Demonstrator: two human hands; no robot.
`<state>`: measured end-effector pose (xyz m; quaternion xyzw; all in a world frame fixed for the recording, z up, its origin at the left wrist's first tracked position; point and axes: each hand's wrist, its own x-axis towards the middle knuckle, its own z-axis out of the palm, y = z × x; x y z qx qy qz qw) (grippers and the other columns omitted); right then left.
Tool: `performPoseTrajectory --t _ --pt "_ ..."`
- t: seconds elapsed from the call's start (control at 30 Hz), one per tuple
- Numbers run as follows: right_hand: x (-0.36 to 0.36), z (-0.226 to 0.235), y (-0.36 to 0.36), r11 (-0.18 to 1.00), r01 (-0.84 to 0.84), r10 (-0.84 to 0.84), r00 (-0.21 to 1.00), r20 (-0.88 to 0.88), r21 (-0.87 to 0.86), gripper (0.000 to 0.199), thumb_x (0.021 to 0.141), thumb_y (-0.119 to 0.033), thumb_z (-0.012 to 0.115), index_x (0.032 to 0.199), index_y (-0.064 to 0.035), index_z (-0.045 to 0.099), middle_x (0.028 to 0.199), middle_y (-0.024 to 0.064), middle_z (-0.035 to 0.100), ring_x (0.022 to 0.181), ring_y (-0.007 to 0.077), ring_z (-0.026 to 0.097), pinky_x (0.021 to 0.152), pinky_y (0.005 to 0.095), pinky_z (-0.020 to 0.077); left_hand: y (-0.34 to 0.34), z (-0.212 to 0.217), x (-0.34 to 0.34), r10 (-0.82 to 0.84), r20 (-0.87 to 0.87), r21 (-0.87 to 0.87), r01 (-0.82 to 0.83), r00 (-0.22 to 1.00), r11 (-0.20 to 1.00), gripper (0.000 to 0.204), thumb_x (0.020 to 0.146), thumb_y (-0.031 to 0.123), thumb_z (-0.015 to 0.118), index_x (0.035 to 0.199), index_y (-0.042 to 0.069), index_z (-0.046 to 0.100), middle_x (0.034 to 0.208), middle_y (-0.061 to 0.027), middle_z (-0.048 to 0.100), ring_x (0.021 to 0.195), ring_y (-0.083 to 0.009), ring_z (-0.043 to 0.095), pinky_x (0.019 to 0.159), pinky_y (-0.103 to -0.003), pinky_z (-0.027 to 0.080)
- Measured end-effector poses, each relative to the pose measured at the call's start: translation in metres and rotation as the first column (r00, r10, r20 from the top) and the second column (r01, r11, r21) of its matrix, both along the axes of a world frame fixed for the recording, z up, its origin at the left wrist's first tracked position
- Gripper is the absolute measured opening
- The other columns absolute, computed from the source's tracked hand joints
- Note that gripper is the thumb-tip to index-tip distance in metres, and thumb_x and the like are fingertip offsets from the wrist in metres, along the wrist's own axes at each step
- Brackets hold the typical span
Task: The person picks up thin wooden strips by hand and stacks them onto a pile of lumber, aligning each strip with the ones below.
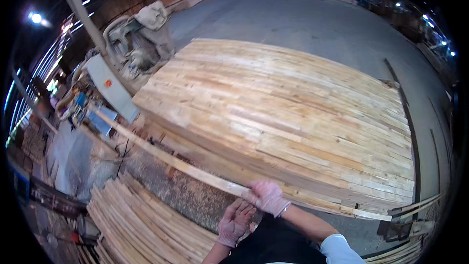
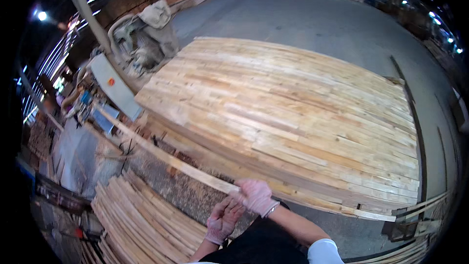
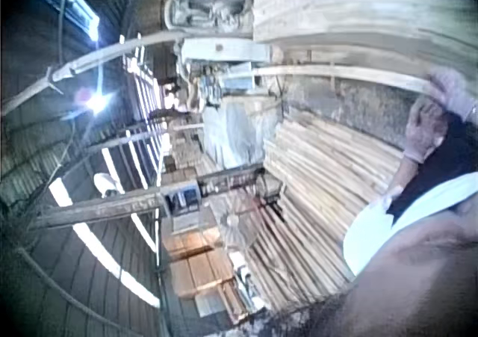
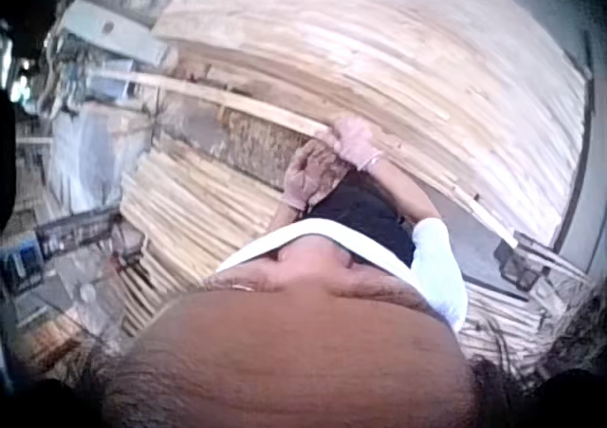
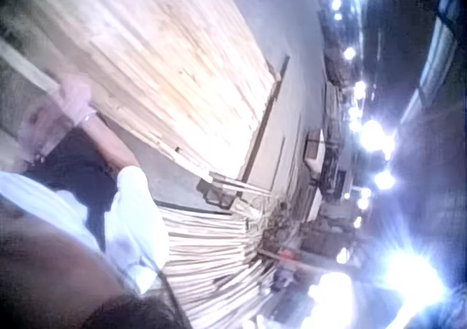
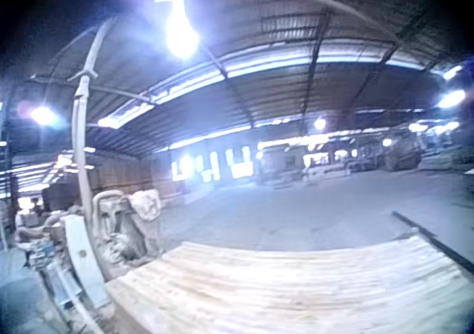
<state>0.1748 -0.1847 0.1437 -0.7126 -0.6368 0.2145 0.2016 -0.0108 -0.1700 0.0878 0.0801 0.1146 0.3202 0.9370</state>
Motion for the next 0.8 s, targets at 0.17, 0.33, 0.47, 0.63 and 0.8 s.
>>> performPoseTrajectory --t 0.17,0.33,0.47,0.63,0.8 --pt "0.024 -0.003 -0.073 0.976 0.153 -0.083 0.917 -0.390 0.153 0.050 0.095 -0.053 0.053 0.119 -0.0102 0.064 0.102 0.0178 0.069 0.096 0.0357 0.067 0.081 0.0459 0.0532 -0.032 0.039 0.032 -0.040 -0.077 0.188 0.054 0.996 0.981 0.055 0.098 0.030 0.053 0.139 -0.004 0.040 0.137 -0.0187 0.049 0.128 -0.0319 0.049 0.111 -0.044 0.039" --pt "0.056 -0.046 -0.121 0.881 0.448 -0.285 0.244 -0.927 -0.153 0.038 0.101 -0.042 0.054 0.114 -0.0093 0.067 0.093 0.0093 0.068 0.079 0.0168 0.066 0.068 0.0331 0.0545 -0.073 0.046 0.090 -0.357 0.231 0.027 0.361 0.905 0.932 0.065 0.098 0.030 0.055 0.148 -0.004 0.031 0.148 -0.0211 0.039 0.138 -0.0334 0.040 0.115 -0.045 0.034" --pt "0.083 -0.060 -0.116 0.912 0.375 -0.251 0.189 -0.949 -0.167 0.040 0.102 -0.044 0.051 0.113 -0.0082 0.067 0.087 0.0065 0.067 0.066 0.0144 0.063 0.062 0.0322 0.0533 -0.076 0.059 0.125 -0.278 0.109 0.056 0.273 0.954 0.960 0.061 0.099 0.032 0.056 0.148 0.002 0.037 0.154 -0.0146 0.037 0.137 -0.0262 0.043 0.113 -0.042 0.037" --pt "0.122 -0.049 -0.083 0.872 0.088 -0.019 0.989 0.146 -0.482 0.027 0.094 -0.029 0.058 0.111 -0.0098 0.068 0.099 0.0056 0.071 0.088 0.0176 0.067 0.075 0.0352 0.0535 -0.048 0.085 0.167 0.270 -0.708 0.697 0.583 0.652 0.418 0.032 0.092 0.010 0.063 0.122 -0.001 0.063 0.115 -0.0113 0.069 0.110 -0.0199 0.063 0.097 -0.033 0.049" --pt "0.135 -0.029 -0.067 0.945 0.039 0.008 0.990 0.141 -0.324 0.027 0.093 -0.029 0.058 0.109 -0.0096 0.068 0.099 0.0061 0.071 0.088 0.0184 0.067 0.076 0.0361 0.0536 -0.032 0.116 0.201 0.343 -0.300 0.806 0.429 0.890 -0.408 0.017 0.084 0.010 0.068 0.101 0.006 0.070 0.107 -0.0109 0.070 0.106 -0.0262 0.064 0.095 -0.036 0.048"
